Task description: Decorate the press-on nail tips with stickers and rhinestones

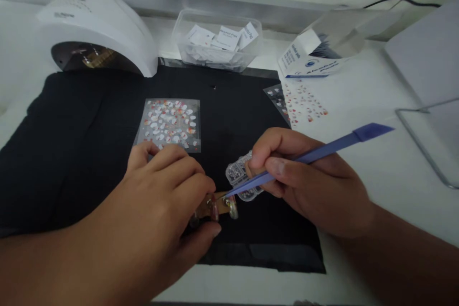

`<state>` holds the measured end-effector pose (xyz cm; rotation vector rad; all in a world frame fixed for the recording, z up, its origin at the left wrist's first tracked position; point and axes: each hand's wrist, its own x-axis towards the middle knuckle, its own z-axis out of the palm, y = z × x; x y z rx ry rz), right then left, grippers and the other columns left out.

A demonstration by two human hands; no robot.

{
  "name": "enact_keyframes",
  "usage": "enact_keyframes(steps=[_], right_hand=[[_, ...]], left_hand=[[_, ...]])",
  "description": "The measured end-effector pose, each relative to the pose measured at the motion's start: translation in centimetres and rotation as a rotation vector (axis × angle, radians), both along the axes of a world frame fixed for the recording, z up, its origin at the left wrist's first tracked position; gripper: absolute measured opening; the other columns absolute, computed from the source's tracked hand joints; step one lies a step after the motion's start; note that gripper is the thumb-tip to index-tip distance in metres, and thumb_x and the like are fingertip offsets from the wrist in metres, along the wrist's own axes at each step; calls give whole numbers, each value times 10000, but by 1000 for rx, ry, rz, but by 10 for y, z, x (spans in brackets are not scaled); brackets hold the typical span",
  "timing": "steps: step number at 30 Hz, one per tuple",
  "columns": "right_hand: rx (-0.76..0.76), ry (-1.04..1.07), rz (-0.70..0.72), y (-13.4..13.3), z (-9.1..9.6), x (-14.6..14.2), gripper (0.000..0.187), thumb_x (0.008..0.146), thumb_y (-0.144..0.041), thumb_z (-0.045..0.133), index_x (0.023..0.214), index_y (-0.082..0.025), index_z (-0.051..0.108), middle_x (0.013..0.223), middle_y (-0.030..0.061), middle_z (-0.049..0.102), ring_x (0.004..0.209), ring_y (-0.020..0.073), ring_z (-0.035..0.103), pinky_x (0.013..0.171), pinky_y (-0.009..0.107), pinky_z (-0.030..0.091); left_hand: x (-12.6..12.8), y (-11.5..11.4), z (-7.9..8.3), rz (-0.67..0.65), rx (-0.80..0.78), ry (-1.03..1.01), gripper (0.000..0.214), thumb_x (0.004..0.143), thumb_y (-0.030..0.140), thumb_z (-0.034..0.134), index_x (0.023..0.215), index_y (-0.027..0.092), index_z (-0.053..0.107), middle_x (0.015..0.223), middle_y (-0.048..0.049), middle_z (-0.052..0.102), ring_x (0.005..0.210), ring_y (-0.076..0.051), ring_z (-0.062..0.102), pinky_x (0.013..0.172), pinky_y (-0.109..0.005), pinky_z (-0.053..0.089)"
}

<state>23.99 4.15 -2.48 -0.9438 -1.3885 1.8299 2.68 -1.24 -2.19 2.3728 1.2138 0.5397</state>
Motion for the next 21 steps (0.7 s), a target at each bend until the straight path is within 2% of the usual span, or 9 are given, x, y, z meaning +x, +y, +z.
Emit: enact_keyframes(steps=[10, 15, 21], right_hand=[[0, 10, -7, 1, -1, 0, 70, 837, -200, 625, 770, -187, 637, 524, -57, 423, 473, 87, 356, 451, 256, 239], [6, 5, -9, 1, -1, -1, 64, 839, -191, 620, 777, -183, 632, 524, -61, 409, 469, 85, 353, 440, 252, 230], [-10, 0, -2, 1, 0, -1, 68, 819, -157, 586, 770, -183, 626, 523, -66, 403, 471, 84, 346, 446, 249, 234]], left_hand=[[-1, -1, 0, -3, -10, 7, 79, 833, 198, 654, 896, 218, 612, 873, -28, 696, 878, -290, 561, 800, -462, 242], [-2, -1, 0, -7, -6, 2, 95, 829, 175, 650, 849, 225, 572, 859, -12, 682, 868, -280, 555, 808, -462, 248], [0, -1, 0, 2, 15, -48, 86, 866, 146, 627, 843, 229, 615, 867, 6, 687, 861, -263, 562, 819, -480, 266]])
